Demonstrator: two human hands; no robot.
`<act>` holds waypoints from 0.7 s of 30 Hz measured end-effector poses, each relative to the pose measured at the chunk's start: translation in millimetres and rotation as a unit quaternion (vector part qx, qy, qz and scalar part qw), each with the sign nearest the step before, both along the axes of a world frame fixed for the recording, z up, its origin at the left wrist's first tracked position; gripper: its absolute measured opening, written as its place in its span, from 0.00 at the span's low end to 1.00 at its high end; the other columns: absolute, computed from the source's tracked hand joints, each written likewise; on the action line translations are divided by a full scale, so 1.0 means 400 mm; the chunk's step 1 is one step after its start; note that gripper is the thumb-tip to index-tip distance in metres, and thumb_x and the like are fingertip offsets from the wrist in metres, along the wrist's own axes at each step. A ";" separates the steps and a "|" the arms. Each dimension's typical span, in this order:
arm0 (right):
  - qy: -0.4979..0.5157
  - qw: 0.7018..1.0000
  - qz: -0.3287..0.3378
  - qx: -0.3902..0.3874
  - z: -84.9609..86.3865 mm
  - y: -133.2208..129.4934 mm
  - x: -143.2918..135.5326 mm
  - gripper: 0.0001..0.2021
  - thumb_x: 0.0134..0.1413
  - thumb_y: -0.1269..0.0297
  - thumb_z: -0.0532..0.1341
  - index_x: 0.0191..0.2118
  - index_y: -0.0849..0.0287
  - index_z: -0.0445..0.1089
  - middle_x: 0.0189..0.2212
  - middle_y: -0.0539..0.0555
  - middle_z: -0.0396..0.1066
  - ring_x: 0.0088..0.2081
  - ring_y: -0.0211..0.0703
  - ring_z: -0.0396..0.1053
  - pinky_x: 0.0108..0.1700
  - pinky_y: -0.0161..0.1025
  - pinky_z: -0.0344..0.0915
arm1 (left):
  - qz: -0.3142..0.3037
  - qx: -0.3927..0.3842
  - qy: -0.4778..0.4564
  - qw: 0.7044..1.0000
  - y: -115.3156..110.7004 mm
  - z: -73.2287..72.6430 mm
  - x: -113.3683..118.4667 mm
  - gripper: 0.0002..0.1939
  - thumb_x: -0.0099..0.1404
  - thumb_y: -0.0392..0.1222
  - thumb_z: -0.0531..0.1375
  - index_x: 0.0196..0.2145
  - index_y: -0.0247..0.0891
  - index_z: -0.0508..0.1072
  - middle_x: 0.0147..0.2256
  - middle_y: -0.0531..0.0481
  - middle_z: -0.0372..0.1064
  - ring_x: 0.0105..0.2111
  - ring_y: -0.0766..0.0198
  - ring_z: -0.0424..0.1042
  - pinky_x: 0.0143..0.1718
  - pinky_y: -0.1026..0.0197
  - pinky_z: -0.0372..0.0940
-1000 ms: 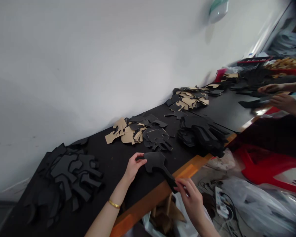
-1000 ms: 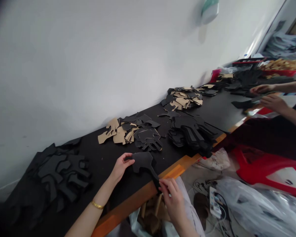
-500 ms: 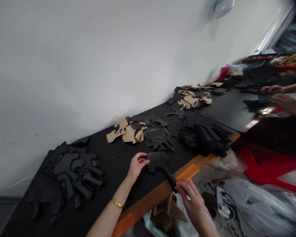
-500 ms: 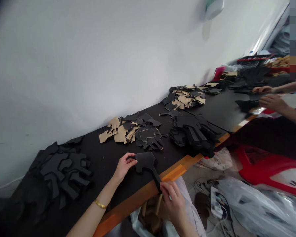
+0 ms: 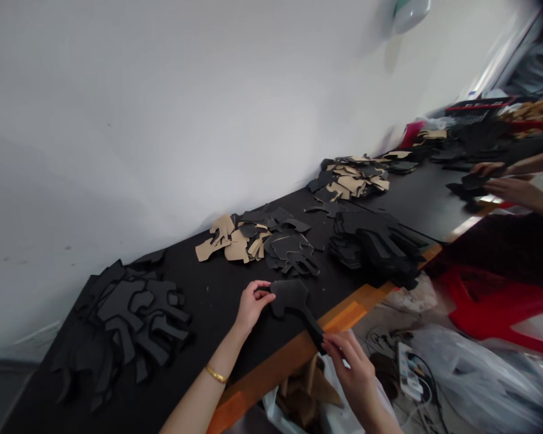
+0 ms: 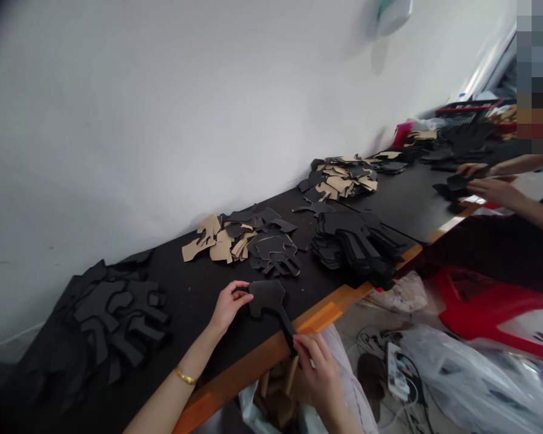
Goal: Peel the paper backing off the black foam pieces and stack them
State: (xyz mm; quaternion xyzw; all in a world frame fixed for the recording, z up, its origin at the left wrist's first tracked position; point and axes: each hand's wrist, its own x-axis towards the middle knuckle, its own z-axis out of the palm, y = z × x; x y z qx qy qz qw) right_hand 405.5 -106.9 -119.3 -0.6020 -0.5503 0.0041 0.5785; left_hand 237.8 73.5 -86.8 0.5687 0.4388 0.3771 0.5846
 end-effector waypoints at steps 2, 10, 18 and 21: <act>0.000 1.000 0.000 -0.001 0.003 0.001 0.000 0.04 0.57 0.68 0.58 0.35 0.54 0.71 0.28 0.52 0.72 0.30 0.41 0.72 0.32 0.34 0.69 | 0.002 0.004 0.001 1.000 0.000 -0.001 0.000 0.17 0.46 0.39 0.70 0.35 0.36 0.74 0.28 0.50 0.73 0.30 0.61 0.74 0.35 0.61 0.67; -0.030 0.999 -0.007 0.016 -0.003 0.004 0.002 0.04 0.59 0.68 0.58 0.36 0.54 0.70 0.29 0.51 0.71 0.30 0.38 0.71 0.32 0.32 0.69 | -0.001 0.037 0.026 0.999 0.003 -0.015 0.000 0.16 0.48 0.38 0.69 0.36 0.36 0.74 0.31 0.49 0.73 0.31 0.62 0.74 0.36 0.61 0.67; -0.030 1.000 0.000 -0.003 -0.010 0.002 0.004 0.04 0.59 0.68 0.57 0.38 0.54 0.69 0.30 0.51 0.70 0.31 0.39 0.71 0.33 0.33 0.69 | -0.008 0.050 0.041 0.998 0.006 -0.020 0.000 0.15 0.50 0.38 0.67 0.37 0.35 0.73 0.32 0.49 0.73 0.31 0.63 0.74 0.36 0.62 0.67; -0.019 1.000 0.003 -0.007 -0.001 0.002 0.002 0.05 0.59 0.69 0.57 0.37 0.55 0.69 0.30 0.52 0.71 0.32 0.40 0.71 0.34 0.34 0.69 | -0.012 0.051 0.044 0.998 0.006 -0.018 0.000 0.15 0.50 0.39 0.67 0.37 0.35 0.73 0.32 0.48 0.73 0.32 0.62 0.75 0.36 0.62 0.67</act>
